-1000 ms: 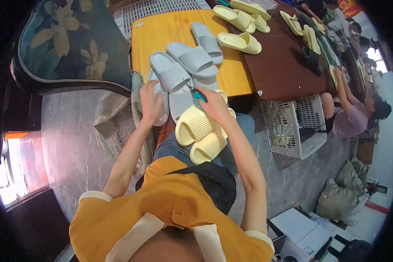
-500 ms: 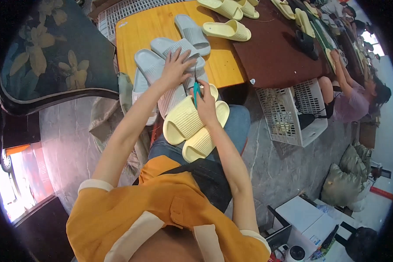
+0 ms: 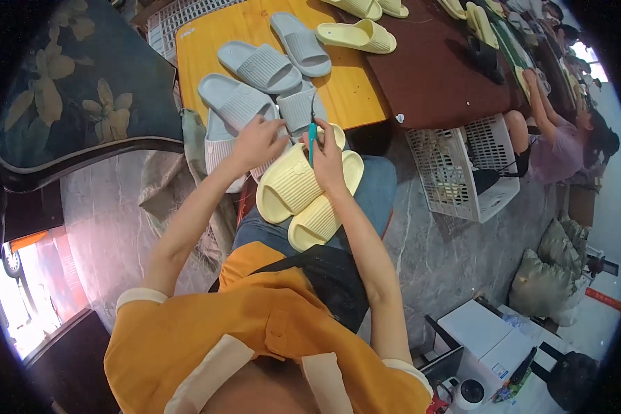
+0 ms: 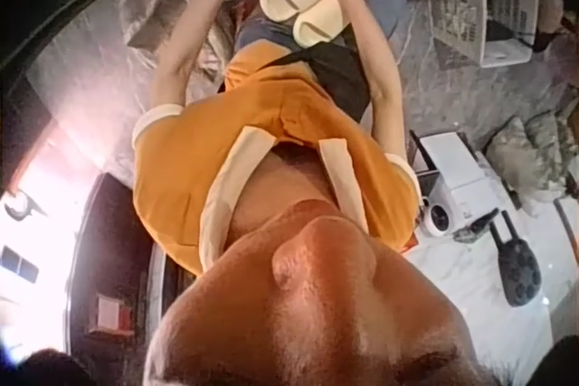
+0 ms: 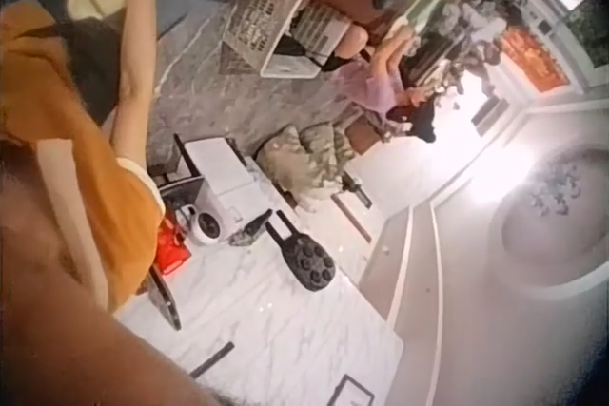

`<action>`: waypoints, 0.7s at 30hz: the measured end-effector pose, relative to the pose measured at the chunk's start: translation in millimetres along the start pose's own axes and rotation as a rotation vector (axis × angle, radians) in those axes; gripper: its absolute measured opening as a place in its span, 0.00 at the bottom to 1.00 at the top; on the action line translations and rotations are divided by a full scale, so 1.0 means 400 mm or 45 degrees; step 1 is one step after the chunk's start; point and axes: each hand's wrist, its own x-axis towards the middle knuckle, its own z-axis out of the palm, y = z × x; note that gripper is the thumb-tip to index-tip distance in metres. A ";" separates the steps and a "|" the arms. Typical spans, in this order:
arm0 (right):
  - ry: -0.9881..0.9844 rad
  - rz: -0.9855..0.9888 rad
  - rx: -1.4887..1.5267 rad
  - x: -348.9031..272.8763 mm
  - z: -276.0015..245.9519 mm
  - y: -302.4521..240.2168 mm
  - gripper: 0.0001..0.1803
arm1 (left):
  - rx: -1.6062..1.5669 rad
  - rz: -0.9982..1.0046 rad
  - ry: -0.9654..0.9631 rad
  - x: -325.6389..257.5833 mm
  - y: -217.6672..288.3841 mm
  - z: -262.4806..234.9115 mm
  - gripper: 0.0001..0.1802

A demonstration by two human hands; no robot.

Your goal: Trim excess foam and inspect pairs of slippers at a factory workstation using scissors.

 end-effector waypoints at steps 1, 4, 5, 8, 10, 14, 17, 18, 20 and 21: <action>0.015 0.009 -0.043 -0.001 -0.001 0.000 0.24 | -0.039 -0.021 0.038 -0.012 0.000 -0.007 0.17; 0.016 -0.007 -0.105 0.004 0.007 -0.006 0.24 | -0.417 -0.160 0.221 -0.051 -0.044 -0.016 0.09; 0.016 -0.006 -0.101 0.002 0.009 -0.014 0.24 | -0.436 -0.172 0.301 -0.061 -0.068 -0.016 0.08; -0.042 0.061 -0.208 -0.004 0.014 -0.042 0.26 | -0.503 -0.232 0.441 -0.074 -0.082 -0.037 0.07; -0.033 0.066 -0.200 0.000 0.009 -0.036 0.26 | -0.485 -0.289 0.439 -0.067 -0.064 -0.053 0.06; -0.183 0.058 -0.107 0.019 -0.011 0.014 0.22 | -0.183 0.009 0.409 -0.032 -0.073 0.001 0.06; -0.221 0.125 -0.229 0.053 -0.038 0.042 0.23 | -0.081 0.015 0.355 -0.014 -0.063 0.029 0.11; -0.161 0.007 -0.317 0.068 -0.052 0.053 0.23 | -0.074 0.044 0.399 0.011 -0.048 0.027 0.11; -0.041 -0.174 -0.310 0.097 -0.111 0.101 0.23 | -0.167 0.052 0.490 0.109 -0.012 0.030 0.10; -0.027 -0.051 -0.308 0.105 -0.104 0.086 0.23 | -0.172 0.030 0.518 0.146 -0.027 0.028 0.10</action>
